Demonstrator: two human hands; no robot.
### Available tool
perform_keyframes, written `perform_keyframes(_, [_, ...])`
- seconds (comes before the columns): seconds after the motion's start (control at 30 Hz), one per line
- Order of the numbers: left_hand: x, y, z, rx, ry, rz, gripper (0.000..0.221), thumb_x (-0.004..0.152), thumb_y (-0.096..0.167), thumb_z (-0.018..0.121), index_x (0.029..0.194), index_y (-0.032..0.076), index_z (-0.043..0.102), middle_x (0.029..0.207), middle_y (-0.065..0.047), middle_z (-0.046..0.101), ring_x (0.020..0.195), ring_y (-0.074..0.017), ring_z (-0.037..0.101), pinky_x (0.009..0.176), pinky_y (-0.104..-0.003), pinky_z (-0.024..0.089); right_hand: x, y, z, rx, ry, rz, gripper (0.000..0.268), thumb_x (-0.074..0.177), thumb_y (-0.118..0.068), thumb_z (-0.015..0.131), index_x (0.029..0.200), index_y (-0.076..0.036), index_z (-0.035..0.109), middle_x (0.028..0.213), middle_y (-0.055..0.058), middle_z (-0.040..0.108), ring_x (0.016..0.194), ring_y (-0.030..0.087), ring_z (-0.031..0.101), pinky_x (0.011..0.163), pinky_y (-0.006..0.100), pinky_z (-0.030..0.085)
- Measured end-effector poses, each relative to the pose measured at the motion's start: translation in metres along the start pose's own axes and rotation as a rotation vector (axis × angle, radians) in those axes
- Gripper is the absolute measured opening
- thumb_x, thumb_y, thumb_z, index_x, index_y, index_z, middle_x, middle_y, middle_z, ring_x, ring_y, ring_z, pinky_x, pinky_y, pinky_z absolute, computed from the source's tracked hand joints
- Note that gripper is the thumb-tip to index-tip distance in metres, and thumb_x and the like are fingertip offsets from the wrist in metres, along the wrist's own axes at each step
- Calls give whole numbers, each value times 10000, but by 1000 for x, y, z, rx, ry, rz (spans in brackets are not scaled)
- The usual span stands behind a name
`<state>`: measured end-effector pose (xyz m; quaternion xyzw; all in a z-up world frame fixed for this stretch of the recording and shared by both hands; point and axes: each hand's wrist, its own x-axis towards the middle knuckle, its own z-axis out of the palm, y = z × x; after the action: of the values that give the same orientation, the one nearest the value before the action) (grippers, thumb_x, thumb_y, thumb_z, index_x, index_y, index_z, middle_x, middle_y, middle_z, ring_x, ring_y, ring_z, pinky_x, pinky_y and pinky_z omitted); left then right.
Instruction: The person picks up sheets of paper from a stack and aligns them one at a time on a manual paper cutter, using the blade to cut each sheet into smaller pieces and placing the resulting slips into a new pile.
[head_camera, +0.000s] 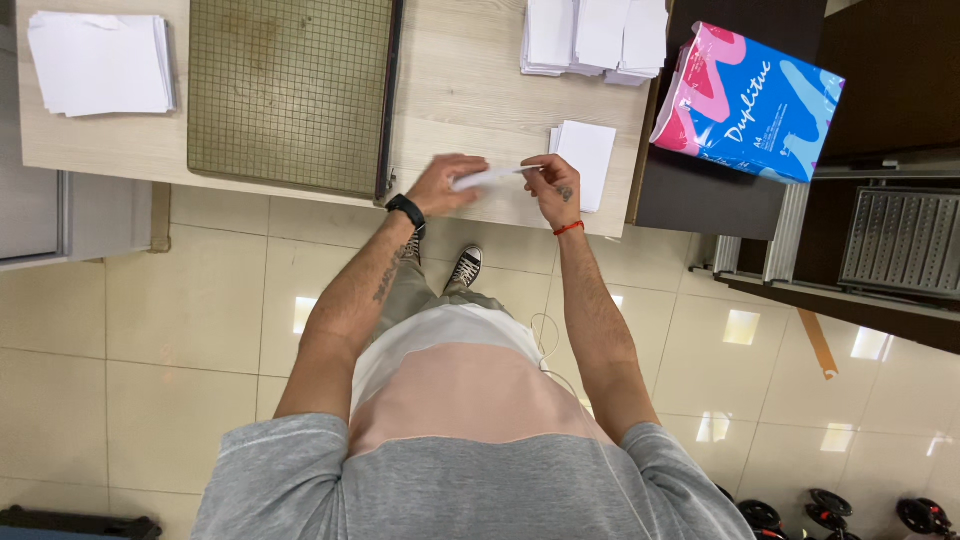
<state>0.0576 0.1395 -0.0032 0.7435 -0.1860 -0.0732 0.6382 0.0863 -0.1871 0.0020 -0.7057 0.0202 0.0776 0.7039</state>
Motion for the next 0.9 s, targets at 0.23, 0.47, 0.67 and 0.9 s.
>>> perform_keyframes(0.23, [-11, -52, 6, 296, 321, -165, 180, 1181, 312, 1012, 1336, 401, 1006, 1330, 201, 972, 1331, -92, 830, 1281, -352, 441, 4, 52, 6, 61, 74, -26, 200, 1155, 93, 897, 1338, 11, 897, 1237, 189, 915, 1010, 240, 913, 794, 318, 769])
perform_keyframes(0.47, [-12, -76, 33, 61, 415, -385, 348, 1151, 134, 911, 1397, 358, 1011, 1331, -13, 947, 1038, -215, 859, 962, -355, 710, 8, 76, 22, 60, 62, 104, 245, 1185, 104, 794, 1392, 0, 874, 1319, 168, 910, 1040, 202, 917, 800, 259, 778])
perform_keyframes(0.67, [-4, -91, 51, -105, 387, -423, 377, 1225, 60, 778, 1477, 264, 970, 1346, -69, 915, 1062, -227, 894, 995, -376, 748, 11, 75, 25, 27, 36, 142, 222, 1201, 89, 783, 1384, 7, 877, 1313, 182, 908, 1055, 229, 936, 806, 272, 805])
perform_keyframes(0.9, [13, -86, 44, -83, 385, -403, 275, 1216, 115, 805, 1439, 172, 955, 1186, -166, 936, 990, -256, 919, 927, -445, 743, 27, 89, 18, 24, 51, 140, 213, 1202, 48, 810, 1396, -6, 880, 1174, 186, 887, 920, 240, 928, 723, 290, 801])
